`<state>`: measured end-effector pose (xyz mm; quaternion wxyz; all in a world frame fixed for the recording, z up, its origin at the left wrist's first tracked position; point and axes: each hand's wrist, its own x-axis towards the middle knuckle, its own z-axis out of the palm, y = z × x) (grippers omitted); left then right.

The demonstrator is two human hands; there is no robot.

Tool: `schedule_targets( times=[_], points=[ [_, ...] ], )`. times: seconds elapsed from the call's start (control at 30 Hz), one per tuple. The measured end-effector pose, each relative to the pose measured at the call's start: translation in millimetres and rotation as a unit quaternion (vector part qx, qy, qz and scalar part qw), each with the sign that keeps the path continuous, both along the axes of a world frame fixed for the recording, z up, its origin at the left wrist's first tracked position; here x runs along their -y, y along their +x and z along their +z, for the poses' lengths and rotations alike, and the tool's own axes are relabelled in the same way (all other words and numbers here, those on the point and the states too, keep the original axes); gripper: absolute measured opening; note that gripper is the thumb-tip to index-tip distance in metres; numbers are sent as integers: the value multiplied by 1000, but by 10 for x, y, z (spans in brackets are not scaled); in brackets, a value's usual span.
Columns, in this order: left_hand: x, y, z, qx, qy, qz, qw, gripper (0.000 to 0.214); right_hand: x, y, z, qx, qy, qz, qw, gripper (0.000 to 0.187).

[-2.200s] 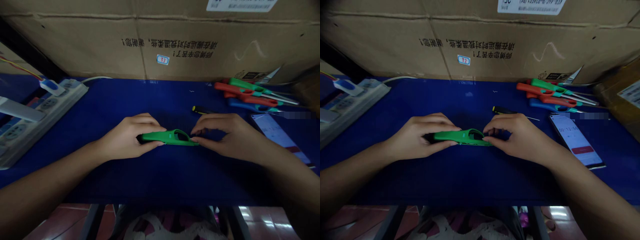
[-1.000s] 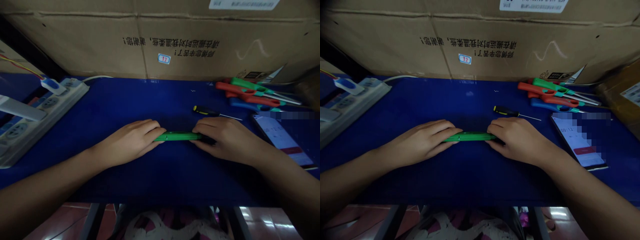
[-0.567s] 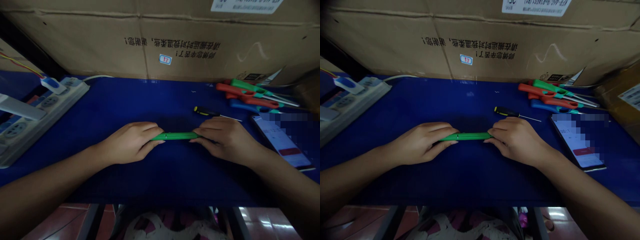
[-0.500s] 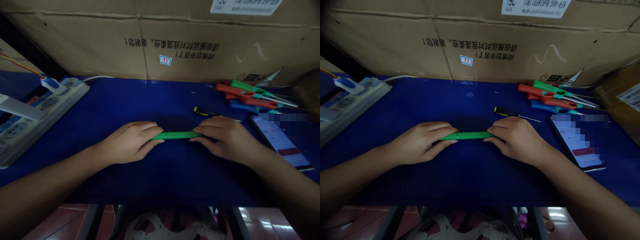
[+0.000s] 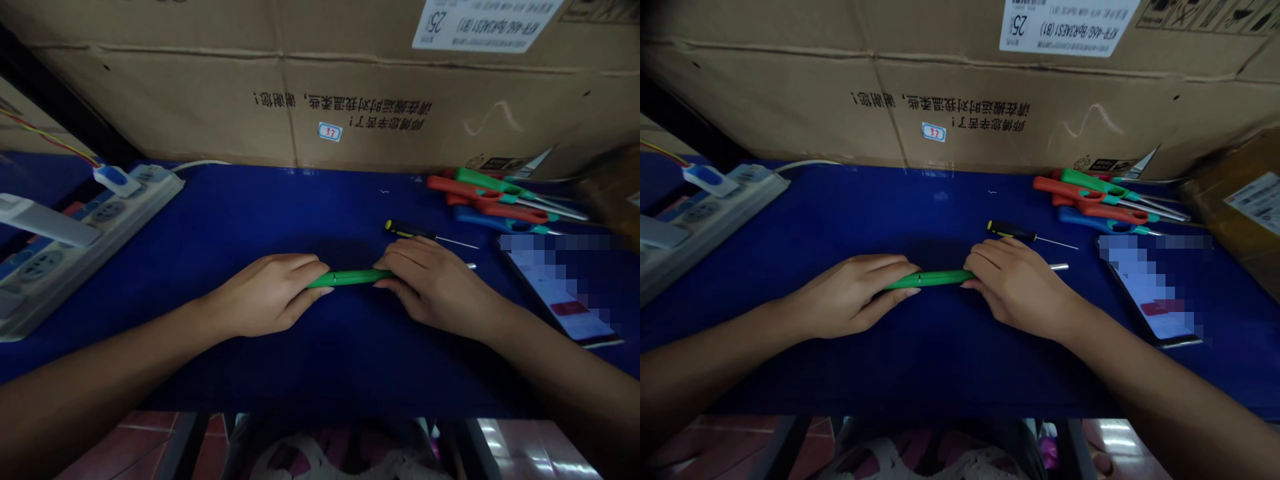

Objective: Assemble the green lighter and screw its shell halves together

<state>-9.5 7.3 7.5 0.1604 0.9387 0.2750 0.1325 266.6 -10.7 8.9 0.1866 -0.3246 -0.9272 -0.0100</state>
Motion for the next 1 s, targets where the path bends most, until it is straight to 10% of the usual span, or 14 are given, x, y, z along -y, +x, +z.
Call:
schedule_targets(
  times=[0.23,0.43,1.0],
  points=[
    [-72,-66,79,11,-25,22,999,30,-71,368,263,40,-17,-67,997,38],
    [-144,-164,123,61,1,7,998,24,-155,725,407,79,-97,-84,989,15],
    [35,54,70,192,-99,79,973,17,12,140,194,18,117,4,993,23]
  ],
)
